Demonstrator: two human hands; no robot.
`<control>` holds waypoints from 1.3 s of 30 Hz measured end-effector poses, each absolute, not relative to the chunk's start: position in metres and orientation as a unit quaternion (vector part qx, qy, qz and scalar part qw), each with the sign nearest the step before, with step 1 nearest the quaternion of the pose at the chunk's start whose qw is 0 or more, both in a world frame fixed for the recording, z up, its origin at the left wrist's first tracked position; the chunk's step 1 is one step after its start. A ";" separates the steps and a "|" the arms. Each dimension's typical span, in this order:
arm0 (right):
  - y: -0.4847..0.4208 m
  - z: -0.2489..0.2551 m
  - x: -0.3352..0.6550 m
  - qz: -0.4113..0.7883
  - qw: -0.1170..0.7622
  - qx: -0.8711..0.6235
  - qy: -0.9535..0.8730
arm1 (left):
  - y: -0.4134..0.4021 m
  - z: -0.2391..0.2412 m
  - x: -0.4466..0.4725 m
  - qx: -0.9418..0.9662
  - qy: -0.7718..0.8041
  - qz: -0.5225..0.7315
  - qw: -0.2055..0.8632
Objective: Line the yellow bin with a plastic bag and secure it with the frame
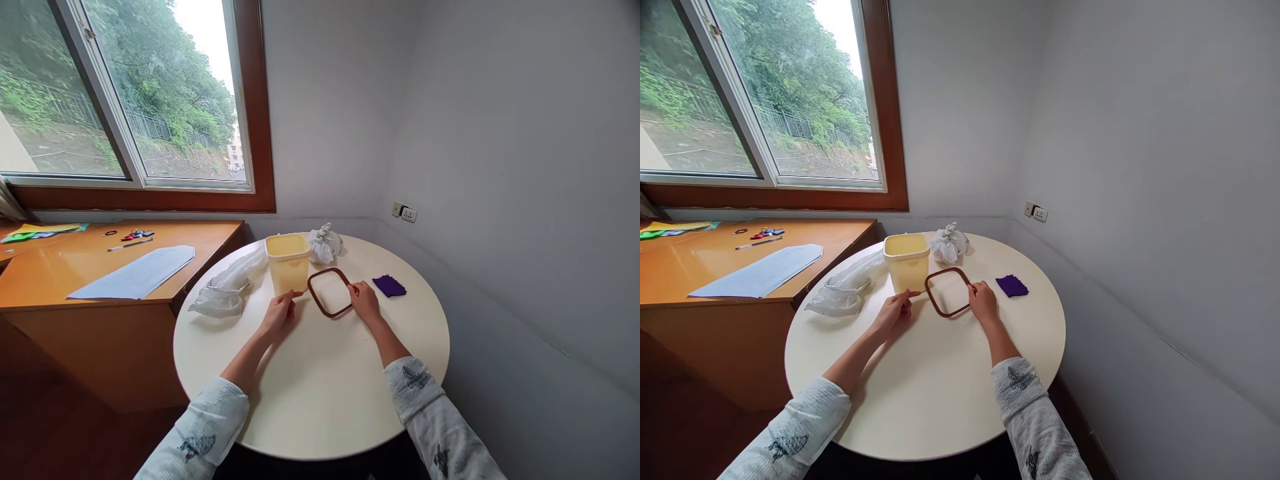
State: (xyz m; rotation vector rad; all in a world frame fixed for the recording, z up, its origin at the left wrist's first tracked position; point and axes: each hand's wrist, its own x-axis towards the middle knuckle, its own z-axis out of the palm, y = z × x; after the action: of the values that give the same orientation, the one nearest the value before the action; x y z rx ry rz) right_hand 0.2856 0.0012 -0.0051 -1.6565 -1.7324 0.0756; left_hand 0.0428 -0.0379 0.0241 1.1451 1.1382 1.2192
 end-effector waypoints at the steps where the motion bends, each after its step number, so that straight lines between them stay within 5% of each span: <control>1: 0.003 -0.004 0.295 0.018 0.359 -0.664 -0.655 | -0.038 0.025 0.043 0.480 0.476 0.510 0.532; 20: 0.012 -0.019 0.392 -0.026 0.315 -0.828 -0.464 | -0.044 0.030 0.046 0.511 0.510 0.503 0.475; 28: 0.014 -0.024 0.397 -0.020 0.333 -0.828 -0.451 | -0.038 0.031 0.031 0.437 0.535 0.652 0.314; 39: 0.000 -0.007 0.384 -0.089 0.431 -0.787 -0.433 | -0.024 0.016 0.024 0.396 0.531 0.689 0.294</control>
State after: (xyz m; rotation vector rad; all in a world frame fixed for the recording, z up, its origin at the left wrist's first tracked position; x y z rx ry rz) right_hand 0.3840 -0.0002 -0.0073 -1.9623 -1.0805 -0.2229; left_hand 0.0236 -0.0240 0.0159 1.0556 1.4133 1.8344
